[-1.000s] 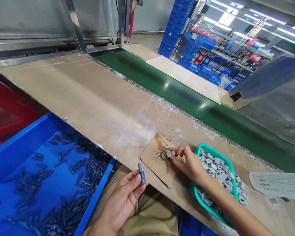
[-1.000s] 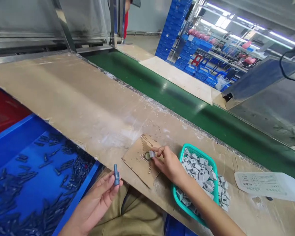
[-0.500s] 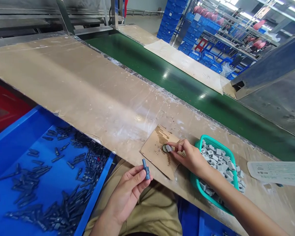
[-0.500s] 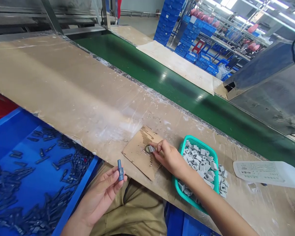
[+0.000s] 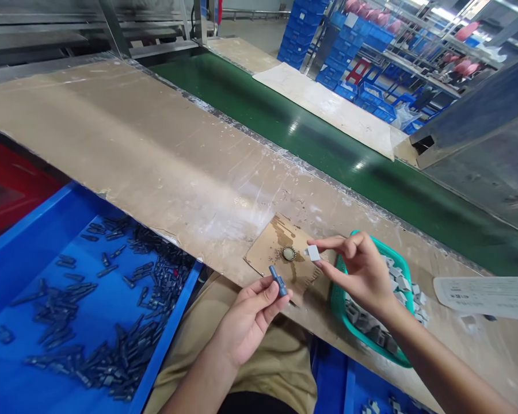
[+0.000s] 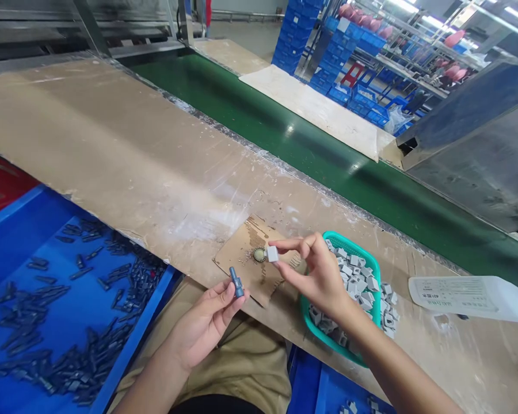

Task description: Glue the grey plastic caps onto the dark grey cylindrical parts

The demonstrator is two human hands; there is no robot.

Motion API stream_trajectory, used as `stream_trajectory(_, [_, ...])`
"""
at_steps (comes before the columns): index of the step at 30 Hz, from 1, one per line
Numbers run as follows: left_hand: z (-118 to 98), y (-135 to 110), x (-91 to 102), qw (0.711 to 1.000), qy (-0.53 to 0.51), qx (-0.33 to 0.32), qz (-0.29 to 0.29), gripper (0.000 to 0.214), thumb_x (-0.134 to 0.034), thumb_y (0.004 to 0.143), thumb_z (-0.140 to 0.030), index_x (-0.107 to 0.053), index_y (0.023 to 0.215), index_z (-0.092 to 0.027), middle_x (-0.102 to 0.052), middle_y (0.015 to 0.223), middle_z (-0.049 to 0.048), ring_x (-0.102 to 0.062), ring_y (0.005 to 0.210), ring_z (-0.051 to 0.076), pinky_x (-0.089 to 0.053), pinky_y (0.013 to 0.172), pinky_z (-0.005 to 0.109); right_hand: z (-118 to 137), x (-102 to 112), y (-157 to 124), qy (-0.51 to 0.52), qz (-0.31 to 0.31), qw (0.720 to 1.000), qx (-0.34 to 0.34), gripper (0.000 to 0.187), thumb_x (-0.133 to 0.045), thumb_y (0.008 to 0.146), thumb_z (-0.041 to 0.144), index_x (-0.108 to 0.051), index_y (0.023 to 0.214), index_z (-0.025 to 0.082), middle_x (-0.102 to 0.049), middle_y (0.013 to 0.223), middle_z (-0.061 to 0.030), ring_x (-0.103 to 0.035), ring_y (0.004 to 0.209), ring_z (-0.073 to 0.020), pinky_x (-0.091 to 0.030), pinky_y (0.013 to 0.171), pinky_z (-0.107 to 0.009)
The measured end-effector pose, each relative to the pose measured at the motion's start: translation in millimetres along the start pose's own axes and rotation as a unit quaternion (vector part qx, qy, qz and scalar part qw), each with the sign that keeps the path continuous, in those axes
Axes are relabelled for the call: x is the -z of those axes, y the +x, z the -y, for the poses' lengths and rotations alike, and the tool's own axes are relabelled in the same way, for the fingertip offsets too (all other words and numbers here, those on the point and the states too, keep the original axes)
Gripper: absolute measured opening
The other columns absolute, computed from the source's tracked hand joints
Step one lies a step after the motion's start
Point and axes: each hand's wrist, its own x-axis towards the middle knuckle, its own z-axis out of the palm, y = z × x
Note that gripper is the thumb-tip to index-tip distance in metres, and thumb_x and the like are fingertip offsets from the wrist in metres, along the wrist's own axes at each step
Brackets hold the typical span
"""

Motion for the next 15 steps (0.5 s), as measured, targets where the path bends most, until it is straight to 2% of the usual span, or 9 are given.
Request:
stream_trajectory(4, [7, 1, -12.0, 0.999, 0.011, 0.017, 0.047, 0.015, -0.053, 0.082, 0.001, -0.065, 0.087, -0.006, -0.066, 0.086, 0.0082, -0.063, 0.074, 0.011, -0.055, 0.07, 0.016, 28, 0, -17, 0.061, 0.009, 0.998, 0.003, 0.04, -0.064, 0.075, 0.006, -0.028, 0.078, 0.025, -0.068, 0.096, -0.0053, -0.062, 0.094, -0.0218, -0.046, 0.076, -0.036])
stream_trajectory(9, [13, 0, -18.2, 0.995, 0.02, 0.05, 0.079, 0.012, -0.057, 0.081, -0.002, -0.066, 0.089, -0.006, -0.067, 0.087, 0.0086, -0.063, 0.071, 0.01, -0.054, 0.067, 0.013, 36, -1, -34, 0.071, 0.006, 0.997, -0.005, 0.043, -0.064, 0.073, 0.003, -0.028, 0.077, 0.025, -0.068, 0.096, -0.0055, -0.063, 0.091, -0.0218, -0.047, 0.074, -0.035])
stream_trajectory(11, [16, 0, -18.5, 0.995, 0.022, 0.051, 0.086, 0.013, -0.067, 0.075, -0.006, -0.066, 0.087, -0.006, -0.067, 0.086, 0.0082, -0.063, 0.07, 0.01, -0.055, 0.066, 0.013, 34, 0, -39, 0.069, 0.008, 0.998, -0.01, 0.042, -0.064, 0.073, 0.004, -0.028, 0.077, 0.025, -0.068, 0.097, -0.0057, -0.063, 0.092, -0.0222, -0.048, 0.074, -0.036])
stream_trajectory(13, [19, -1, -18.5, 0.995, 0.034, 0.045, 0.079, 0.022, -0.078, 0.063, -0.011, -0.067, 0.082, -0.008, -0.067, 0.083, 0.0078, -0.063, 0.068, 0.011, -0.055, 0.064, 0.013, 34, 3, -41, 0.056, 0.02, 0.998, -0.012, 0.042, -0.064, 0.073, 0.005, -0.028, 0.077, 0.025, -0.068, 0.098, -0.006, -0.062, 0.093, -0.0227, -0.048, 0.074, -0.036])
stream_trajectory(15, [20, -3, -18.8, 0.996, 0.059, 0.031, 0.067, 0.026, -0.083, 0.055, -0.014, -0.068, 0.075, -0.01, -0.067, 0.079, 0.0072, -0.063, 0.066, 0.012, -0.055, 0.061, 0.014, 34, 5, -42, 0.044, 0.038, 0.998, -0.01, 0.041, -0.064, 0.074, 0.006, -0.027, 0.076, 0.025, -0.068, 0.098, -0.006, -0.062, 0.094, -0.0227, -0.048, 0.074, -0.036])
